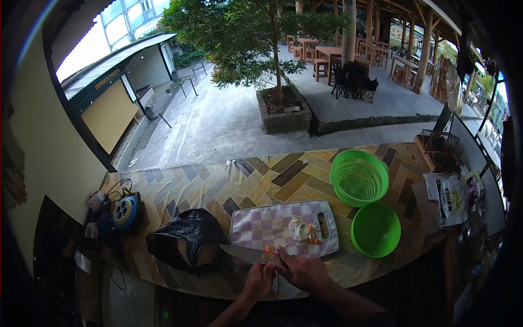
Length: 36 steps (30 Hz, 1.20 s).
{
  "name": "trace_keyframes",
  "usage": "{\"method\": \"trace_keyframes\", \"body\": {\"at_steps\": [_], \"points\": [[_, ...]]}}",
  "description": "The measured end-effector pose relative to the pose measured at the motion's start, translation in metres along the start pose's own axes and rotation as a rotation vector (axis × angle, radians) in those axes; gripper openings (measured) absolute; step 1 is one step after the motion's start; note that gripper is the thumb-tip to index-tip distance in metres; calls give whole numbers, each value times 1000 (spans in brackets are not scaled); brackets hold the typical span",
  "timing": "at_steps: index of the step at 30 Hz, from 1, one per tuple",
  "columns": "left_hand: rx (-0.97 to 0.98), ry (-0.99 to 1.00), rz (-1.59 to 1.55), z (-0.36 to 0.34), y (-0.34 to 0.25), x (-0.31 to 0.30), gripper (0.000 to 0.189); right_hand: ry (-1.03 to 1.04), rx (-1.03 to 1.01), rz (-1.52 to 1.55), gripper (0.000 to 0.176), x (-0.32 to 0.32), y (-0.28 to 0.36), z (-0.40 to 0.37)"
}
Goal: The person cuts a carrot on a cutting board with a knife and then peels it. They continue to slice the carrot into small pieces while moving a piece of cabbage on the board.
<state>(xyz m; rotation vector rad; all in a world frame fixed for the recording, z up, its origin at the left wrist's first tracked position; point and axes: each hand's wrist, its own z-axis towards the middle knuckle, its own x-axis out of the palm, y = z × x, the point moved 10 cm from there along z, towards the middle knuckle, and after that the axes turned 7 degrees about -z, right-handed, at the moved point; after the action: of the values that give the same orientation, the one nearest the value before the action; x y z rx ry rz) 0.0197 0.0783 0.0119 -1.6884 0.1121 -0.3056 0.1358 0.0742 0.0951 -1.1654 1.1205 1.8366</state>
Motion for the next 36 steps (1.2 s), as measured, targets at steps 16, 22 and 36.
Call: {"method": "trace_keyframes", "body": {"at_steps": [16, 22, 36], "points": [[95, -68, 249, 5, -18, -1, 28, -137, 278, 325, 46, 18, -64, 7], [474, -134, 811, 40, -35, -19, 20, 251, 600, 924, 36, 78, -88, -19], [720, -82, 1052, 67, -26, -16, 18, 238, 373, 345, 26, 88, -32, 16]]}}
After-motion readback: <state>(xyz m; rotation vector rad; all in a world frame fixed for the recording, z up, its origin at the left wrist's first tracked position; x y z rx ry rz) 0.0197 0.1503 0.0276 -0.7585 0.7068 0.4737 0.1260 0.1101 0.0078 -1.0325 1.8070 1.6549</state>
